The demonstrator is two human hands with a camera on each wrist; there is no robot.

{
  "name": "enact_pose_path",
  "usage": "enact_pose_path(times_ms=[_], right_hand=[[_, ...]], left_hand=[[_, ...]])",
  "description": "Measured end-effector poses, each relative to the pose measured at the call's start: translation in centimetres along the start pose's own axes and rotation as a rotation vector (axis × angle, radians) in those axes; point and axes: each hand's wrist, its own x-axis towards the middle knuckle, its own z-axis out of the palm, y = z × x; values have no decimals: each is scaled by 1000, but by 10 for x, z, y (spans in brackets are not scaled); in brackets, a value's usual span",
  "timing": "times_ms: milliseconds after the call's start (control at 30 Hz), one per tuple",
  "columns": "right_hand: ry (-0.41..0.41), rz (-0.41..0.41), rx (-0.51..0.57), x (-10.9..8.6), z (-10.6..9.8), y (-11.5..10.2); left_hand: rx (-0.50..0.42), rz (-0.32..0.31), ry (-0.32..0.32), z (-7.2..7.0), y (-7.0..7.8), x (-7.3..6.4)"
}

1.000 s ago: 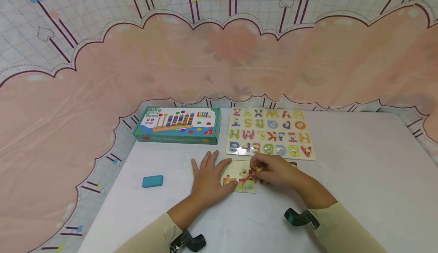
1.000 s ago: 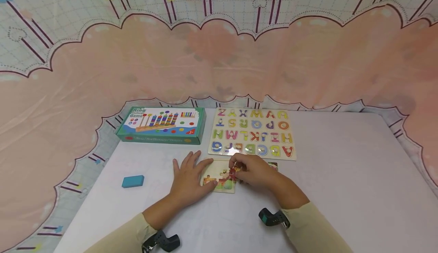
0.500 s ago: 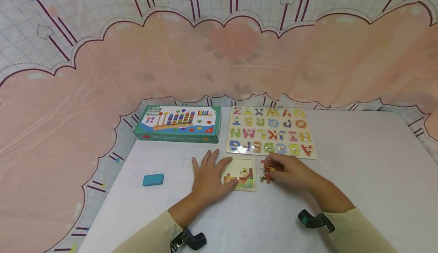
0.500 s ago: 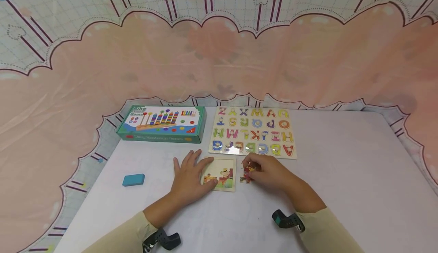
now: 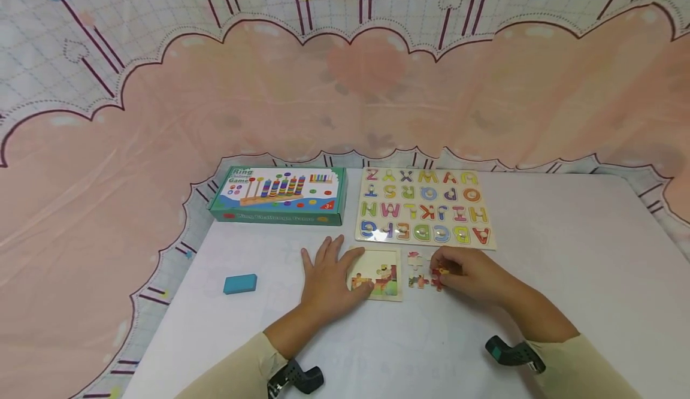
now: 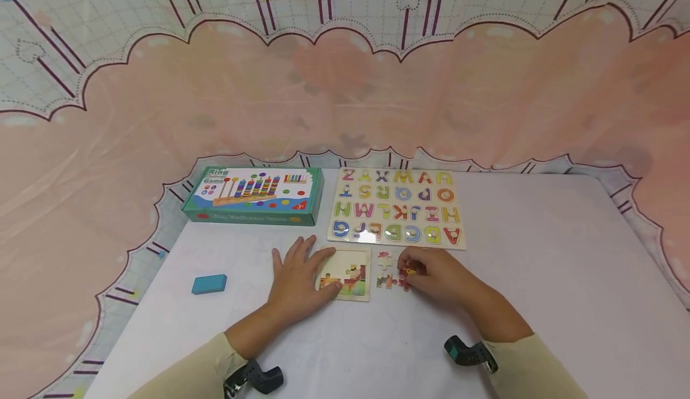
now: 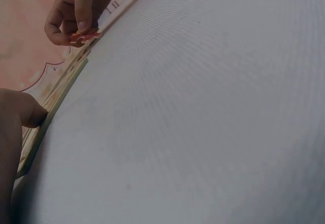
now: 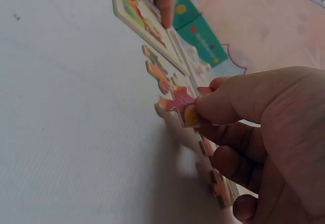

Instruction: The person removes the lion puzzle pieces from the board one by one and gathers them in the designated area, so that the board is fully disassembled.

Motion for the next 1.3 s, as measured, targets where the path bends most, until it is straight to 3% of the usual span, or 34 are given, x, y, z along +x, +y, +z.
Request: enact_pose_path(times_ms=[300, 800, 1133, 1300], right_hand=[[8, -28, -42, -5, -1, 5], [87, -95, -191, -8, 4, 10], [142, -78, -78, -12, -1, 10], [168, -28, -55, -8, -5, 8]], left_hand=[[-4, -5, -3, -1, 1, 0], [-2, 3, 9, 2, -1, 1], [-16, 7, -2, 1, -1, 0], [-18, 15, -6, 1, -1, 0]])
